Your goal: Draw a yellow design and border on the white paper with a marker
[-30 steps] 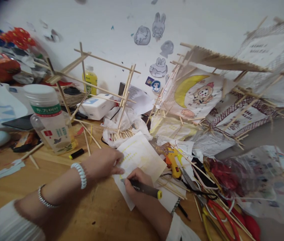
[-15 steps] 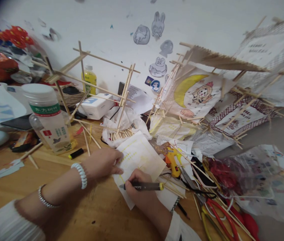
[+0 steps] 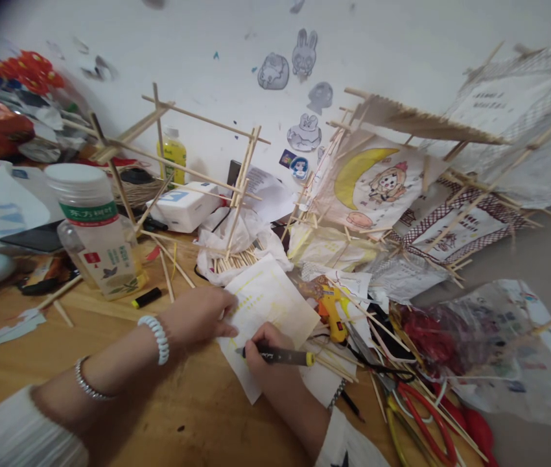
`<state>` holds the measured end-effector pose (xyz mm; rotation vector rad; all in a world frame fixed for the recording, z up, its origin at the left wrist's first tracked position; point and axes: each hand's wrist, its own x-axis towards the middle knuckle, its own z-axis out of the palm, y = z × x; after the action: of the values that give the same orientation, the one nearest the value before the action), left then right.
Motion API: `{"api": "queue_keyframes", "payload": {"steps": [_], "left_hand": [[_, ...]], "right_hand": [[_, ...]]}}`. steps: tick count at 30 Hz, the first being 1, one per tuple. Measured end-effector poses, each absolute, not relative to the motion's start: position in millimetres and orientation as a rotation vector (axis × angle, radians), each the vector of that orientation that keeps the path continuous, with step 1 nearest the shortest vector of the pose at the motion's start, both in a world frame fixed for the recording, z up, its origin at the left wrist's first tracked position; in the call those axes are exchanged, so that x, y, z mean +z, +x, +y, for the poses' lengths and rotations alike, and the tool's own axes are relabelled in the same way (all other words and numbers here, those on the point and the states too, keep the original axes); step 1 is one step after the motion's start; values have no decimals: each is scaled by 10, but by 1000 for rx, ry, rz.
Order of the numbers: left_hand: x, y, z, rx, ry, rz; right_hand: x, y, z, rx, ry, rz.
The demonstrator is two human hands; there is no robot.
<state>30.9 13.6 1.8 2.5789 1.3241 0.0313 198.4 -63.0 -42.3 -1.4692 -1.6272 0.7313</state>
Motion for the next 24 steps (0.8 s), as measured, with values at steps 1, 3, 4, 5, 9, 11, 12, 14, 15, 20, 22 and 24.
{"api": "queue_keyframes", "payload": {"steps": [1, 3, 4, 5, 9, 11, 12, 14, 15, 20, 22, 24], "left_hand": [[14, 310, 139, 33, 2578, 1321], [7, 312, 142, 43, 2580, 1311], [6, 313, 142, 48, 2581, 1308], [7, 314, 141, 51, 2581, 1308], [22, 311, 128, 45, 2581, 1312], [31, 307, 123, 44, 2583, 1312], [34, 306, 122, 42, 2581, 1314], [34, 305, 122, 38, 2577, 1322], [31, 306, 124, 36, 2576, 1323], [7, 312, 133, 49, 2591, 1323], [8, 313, 133, 51, 2591, 1330], [13, 313, 131, 47, 2590, 1331]], "right_hand": [[-427, 1986, -629, 718, -1471, -1638], [-431, 1991, -630, 704, -1474, -1650], [-430, 1992, -632, 709, -1471, -1650], [-428, 1992, -634, 725, -1464, -1647], [-415, 1988, -647, 812, -1451, -1621], [-408, 1987, -652, 829, -1461, -1615], [-404, 1987, -654, 842, -1466, -1610], [-397, 1989, -655, 886, -1469, -1594], [-394, 1990, -654, 912, -1467, -1582], [-385, 1989, -645, 941, -1405, -1586], [-388, 1986, -642, 893, -1387, -1612], [-396, 1985, -641, 848, -1389, -1644]]}}
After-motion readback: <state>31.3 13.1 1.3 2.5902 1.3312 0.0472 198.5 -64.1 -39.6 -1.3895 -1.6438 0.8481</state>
